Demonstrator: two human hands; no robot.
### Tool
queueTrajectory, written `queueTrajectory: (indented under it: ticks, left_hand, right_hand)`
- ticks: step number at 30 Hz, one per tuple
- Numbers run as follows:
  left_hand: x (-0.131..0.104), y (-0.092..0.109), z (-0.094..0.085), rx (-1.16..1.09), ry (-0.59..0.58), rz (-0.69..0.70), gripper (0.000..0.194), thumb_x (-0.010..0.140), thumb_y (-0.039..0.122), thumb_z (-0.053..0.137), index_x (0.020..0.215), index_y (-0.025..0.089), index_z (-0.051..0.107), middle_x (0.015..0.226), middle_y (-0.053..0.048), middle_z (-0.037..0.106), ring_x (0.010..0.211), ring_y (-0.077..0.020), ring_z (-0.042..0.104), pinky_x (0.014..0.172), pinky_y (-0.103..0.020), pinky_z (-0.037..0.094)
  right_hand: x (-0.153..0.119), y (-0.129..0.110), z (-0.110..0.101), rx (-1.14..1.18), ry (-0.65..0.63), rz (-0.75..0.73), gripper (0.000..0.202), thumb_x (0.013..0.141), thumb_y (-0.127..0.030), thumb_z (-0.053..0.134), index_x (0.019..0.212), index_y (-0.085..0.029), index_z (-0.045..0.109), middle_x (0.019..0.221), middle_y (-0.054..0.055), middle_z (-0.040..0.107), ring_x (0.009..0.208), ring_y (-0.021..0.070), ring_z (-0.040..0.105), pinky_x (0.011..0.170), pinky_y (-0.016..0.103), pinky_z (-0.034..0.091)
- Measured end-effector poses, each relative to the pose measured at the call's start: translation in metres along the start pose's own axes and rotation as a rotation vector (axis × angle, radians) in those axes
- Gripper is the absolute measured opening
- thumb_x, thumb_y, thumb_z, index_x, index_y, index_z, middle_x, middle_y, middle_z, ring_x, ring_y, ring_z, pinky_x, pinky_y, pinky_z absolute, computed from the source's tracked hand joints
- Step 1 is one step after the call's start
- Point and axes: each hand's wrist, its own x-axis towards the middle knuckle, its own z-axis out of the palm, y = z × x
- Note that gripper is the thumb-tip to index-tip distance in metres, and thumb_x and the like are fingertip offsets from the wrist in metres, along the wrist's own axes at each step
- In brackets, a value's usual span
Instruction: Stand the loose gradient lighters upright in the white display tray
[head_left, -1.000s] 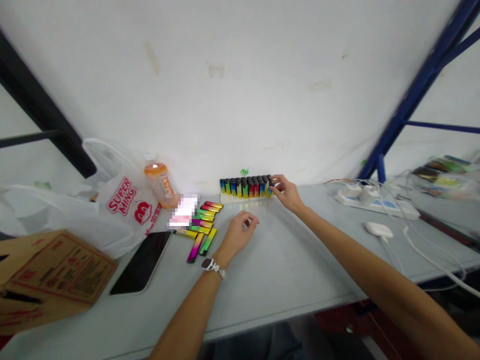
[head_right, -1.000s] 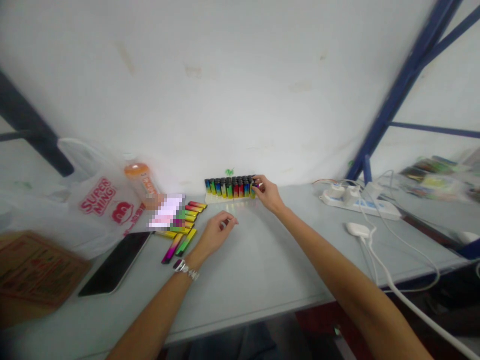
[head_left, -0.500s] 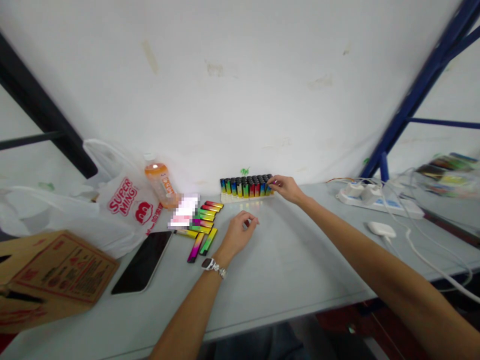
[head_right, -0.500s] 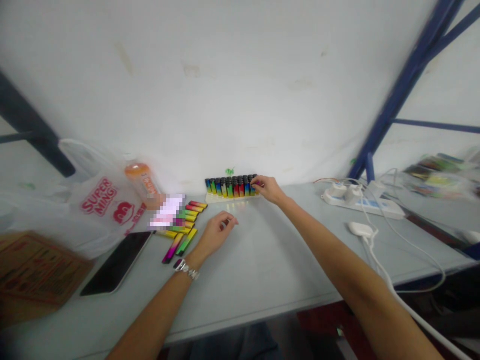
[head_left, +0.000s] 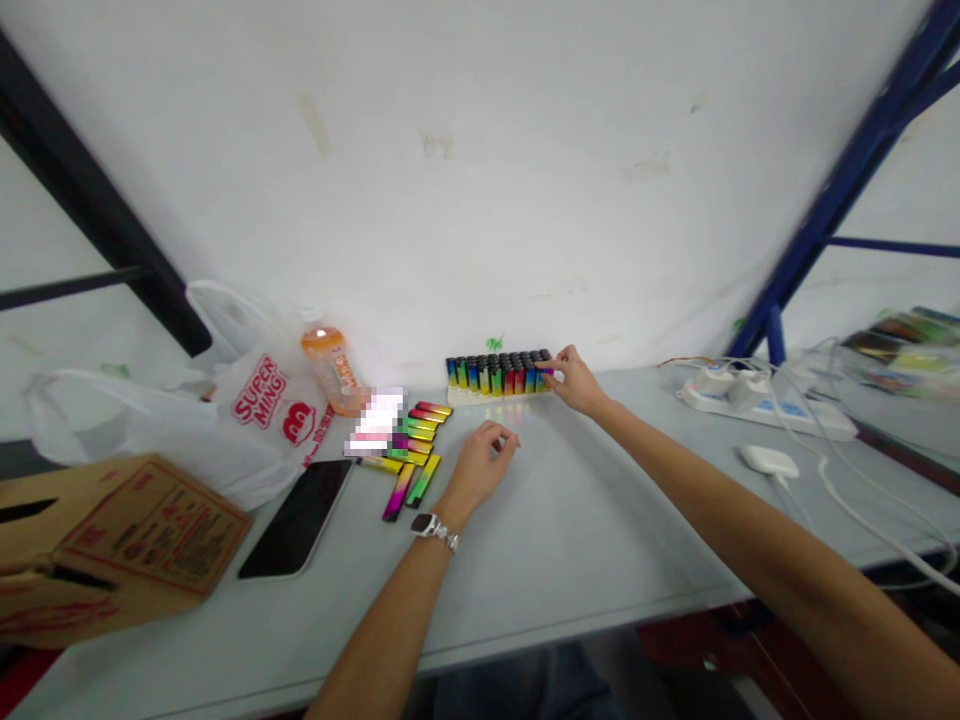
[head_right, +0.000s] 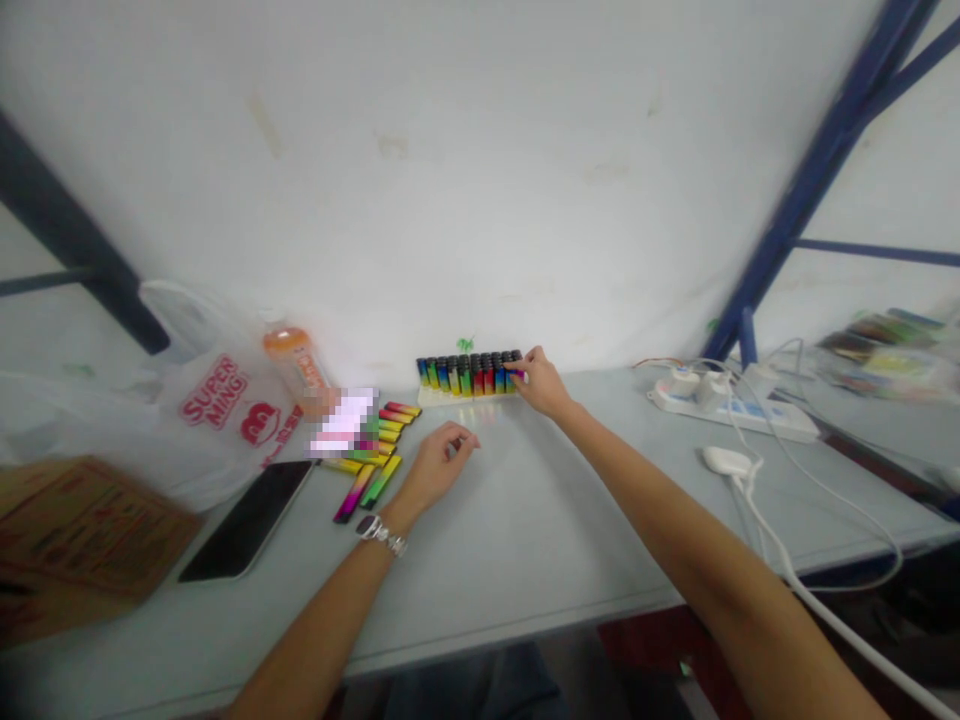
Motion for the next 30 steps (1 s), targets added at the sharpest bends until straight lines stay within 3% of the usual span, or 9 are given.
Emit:
queueTrajectory:
  ticks: [5, 10, 13, 18, 21, 25, 30]
  left_hand:
    - [-0.002, 0.002, -0.009, 0.309, 0.092, -0.006, 0.016, 0.091, 0.026, 0.053, 0.085, 0.02, 0.066, 0.094, -0.008, 0.065, 0.095, -0.0232, 0.059, 0.089, -0.039, 0.046]
    - [-0.016, 0.003, -0.028, 0.596, 0.174, -0.166, 0.027, 0.088, 0.028, 0.057, 0.112, 0.016, 0.064, 0.122, -0.017, 0.061, 0.12, -0.0346, 0.053, 0.101, -0.051, 0.041]
    - [-0.033, -0.001, -0.039, 0.71, 0.199, -0.224, 0.047, 0.088, 0.034, 0.058, 0.128, 0.01, 0.057, 0.142, -0.025, 0.049, 0.136, -0.0406, 0.041, 0.112, -0.06, 0.027]
    - [-0.065, -0.014, -0.058, 0.823, 0.203, -0.285, 0.074, 0.086, 0.056, 0.057, 0.141, 0.006, 0.049, 0.151, -0.03, 0.04, 0.144, -0.0442, 0.03, 0.117, -0.066, 0.01]
    - [-0.078, -0.022, -0.065, 0.826, 0.193, -0.344, 0.085, 0.084, 0.066, 0.054, 0.144, 0.006, 0.046, 0.153, -0.03, 0.036, 0.146, -0.0445, 0.028, 0.117, -0.065, 0.012]
    - [-0.085, -0.029, -0.067, 0.812, 0.155, -0.383, 0.086, 0.087, 0.068, 0.048, 0.147, 0.007, 0.043, 0.155, -0.028, 0.035, 0.145, -0.0433, 0.03, 0.116, -0.061, 0.024]
    - [-0.09, -0.037, -0.064, 0.755, 0.152, -0.251, 0.079, 0.09, 0.063, 0.047, 0.145, 0.006, 0.043, 0.152, -0.028, 0.039, 0.144, -0.0414, 0.033, 0.114, -0.057, 0.033]
  right_hand:
    - [-0.03, -0.039, 0.014, -0.056, 0.067, 0.043, 0.058, 0.087, -0.021, 0.055, 0.144, -0.018, 0.049, 0.11, 0.013, 0.048, 0.098, 0.0266, 0.055, 0.095, 0.042, 0.047]
    - [-0.055, -0.095, 0.043, 0.053, -0.137, -0.06, 0.039, 0.086, -0.022, 0.057, 0.125, -0.018, 0.059, 0.114, 0.012, 0.054, 0.104, 0.0248, 0.056, 0.094, 0.038, 0.046]
    - [-0.051, -0.121, 0.056, 0.099, -0.203, -0.103, 0.033, 0.088, -0.023, 0.057, 0.12, -0.019, 0.06, 0.112, 0.011, 0.057, 0.106, 0.0239, 0.056, 0.095, 0.037, 0.045]
    - [-0.024, -0.149, 0.08, 0.092, -0.237, -0.174, 0.033, 0.092, -0.029, 0.056, 0.122, -0.018, 0.063, 0.117, 0.013, 0.059, 0.114, 0.0254, 0.052, 0.101, 0.04, 0.04]
    - [-0.008, -0.165, 0.099, 0.056, -0.286, -0.203, 0.04, 0.097, -0.04, 0.05, 0.13, -0.021, 0.06, 0.131, 0.014, 0.056, 0.124, 0.0279, 0.047, 0.105, 0.045, 0.036]
    - [0.004, -0.183, 0.121, 0.001, -0.415, -0.232, 0.049, 0.1, -0.049, 0.043, 0.138, -0.021, 0.056, 0.143, 0.017, 0.051, 0.132, 0.0298, 0.044, 0.108, 0.048, 0.033]
    - [-0.006, -0.186, 0.131, 0.007, -0.478, -0.284, 0.047, 0.102, -0.043, 0.04, 0.141, -0.022, 0.054, 0.151, 0.014, 0.046, 0.139, 0.0261, 0.041, 0.114, 0.044, 0.03]
